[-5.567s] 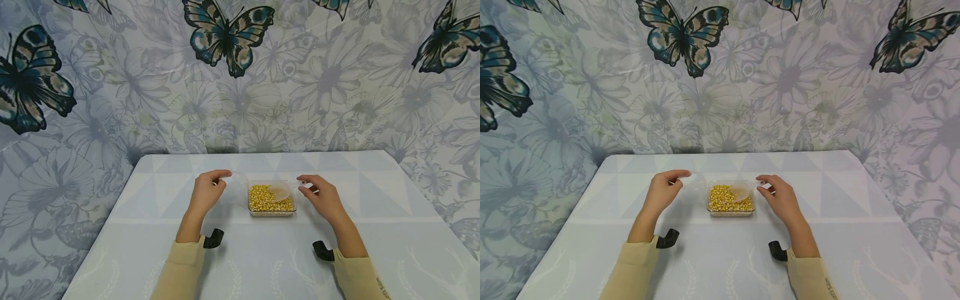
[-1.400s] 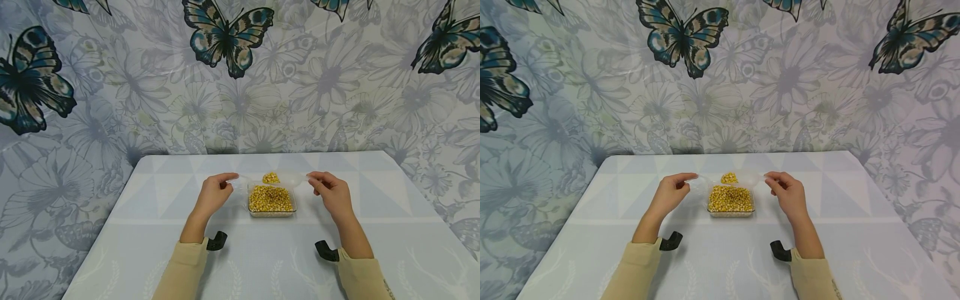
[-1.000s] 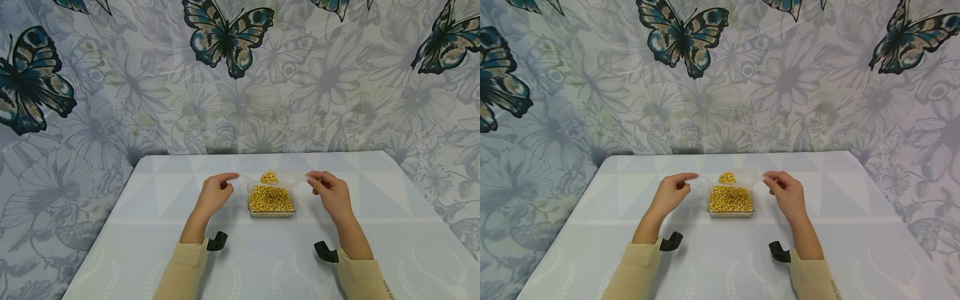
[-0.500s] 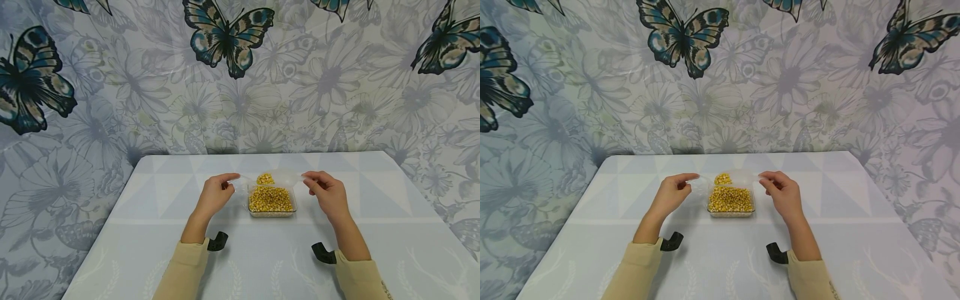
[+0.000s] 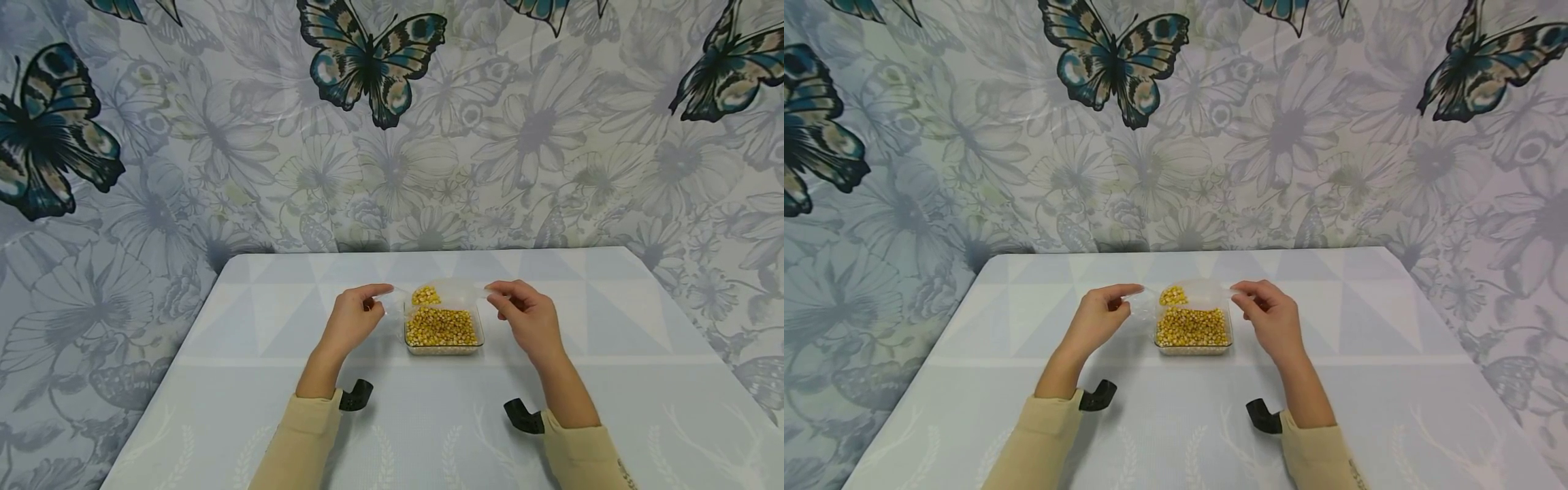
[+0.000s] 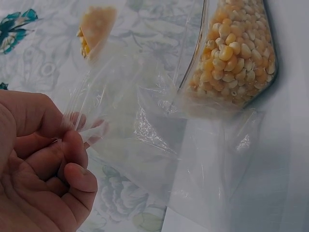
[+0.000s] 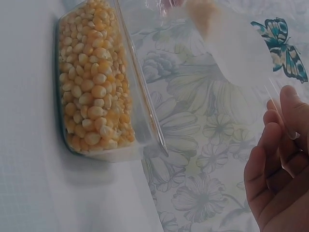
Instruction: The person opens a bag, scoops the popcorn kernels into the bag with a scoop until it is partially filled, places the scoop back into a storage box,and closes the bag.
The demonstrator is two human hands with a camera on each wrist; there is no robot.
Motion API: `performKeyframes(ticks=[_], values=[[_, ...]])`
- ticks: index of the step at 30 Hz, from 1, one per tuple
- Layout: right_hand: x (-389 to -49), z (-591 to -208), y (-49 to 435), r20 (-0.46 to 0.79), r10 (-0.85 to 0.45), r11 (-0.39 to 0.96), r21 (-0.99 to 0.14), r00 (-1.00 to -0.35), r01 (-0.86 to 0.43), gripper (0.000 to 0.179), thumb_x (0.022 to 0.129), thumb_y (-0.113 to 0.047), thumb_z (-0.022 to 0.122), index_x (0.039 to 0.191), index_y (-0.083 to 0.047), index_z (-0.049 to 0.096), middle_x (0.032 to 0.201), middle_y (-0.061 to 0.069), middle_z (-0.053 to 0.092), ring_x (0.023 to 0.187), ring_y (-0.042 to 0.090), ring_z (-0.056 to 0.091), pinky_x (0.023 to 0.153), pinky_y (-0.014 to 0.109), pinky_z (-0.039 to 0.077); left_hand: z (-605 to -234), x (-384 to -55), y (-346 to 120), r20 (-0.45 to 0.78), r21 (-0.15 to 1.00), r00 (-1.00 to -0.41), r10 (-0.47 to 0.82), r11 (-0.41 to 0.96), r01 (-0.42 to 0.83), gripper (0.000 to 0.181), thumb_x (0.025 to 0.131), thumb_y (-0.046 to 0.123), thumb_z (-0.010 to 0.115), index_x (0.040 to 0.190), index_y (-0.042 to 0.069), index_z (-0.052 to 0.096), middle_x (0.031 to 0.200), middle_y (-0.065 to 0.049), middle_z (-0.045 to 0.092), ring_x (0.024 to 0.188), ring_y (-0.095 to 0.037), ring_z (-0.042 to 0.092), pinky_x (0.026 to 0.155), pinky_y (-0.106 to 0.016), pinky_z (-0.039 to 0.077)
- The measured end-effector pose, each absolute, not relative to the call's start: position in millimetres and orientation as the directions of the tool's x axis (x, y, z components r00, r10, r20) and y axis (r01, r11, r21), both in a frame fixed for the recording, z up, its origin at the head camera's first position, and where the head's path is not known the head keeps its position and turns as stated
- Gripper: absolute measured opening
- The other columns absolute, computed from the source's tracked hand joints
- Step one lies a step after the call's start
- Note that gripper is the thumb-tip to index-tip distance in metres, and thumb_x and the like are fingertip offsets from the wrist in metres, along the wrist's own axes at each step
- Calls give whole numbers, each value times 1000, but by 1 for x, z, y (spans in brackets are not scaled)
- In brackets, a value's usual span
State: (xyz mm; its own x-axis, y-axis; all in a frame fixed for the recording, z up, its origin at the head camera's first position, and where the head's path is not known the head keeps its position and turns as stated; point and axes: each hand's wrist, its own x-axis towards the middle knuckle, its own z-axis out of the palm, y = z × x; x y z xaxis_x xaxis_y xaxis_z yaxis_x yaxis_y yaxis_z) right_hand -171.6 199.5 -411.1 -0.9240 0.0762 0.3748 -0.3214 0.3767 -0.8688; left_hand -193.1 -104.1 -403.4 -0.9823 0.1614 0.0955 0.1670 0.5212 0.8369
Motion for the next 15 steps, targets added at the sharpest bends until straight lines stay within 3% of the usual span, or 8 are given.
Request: performKeyframes(ticks=[9,15], values=[[-171,-412,196,425,61,437,-825,-903,-358,15,92,-9,70,106,-9,76,84,-14,62,61,6,56,51,21,45,-402,-191,-102,99,835,-981,169,522,174,44,90,1,52,126,18,71,55,-1,48,50,-12,33,48,-25,30],[-171,-411,194,455,59,479,-794,-889,-374,14,91,-9,71,104,-11,77,83,-3,64,60,7,55,50,20,42,-404,-191,-102,109,838,-976,188,512,192,43,91,1,52,126,17,71,55,-1,48,50,-12,33,48,-25,30]])
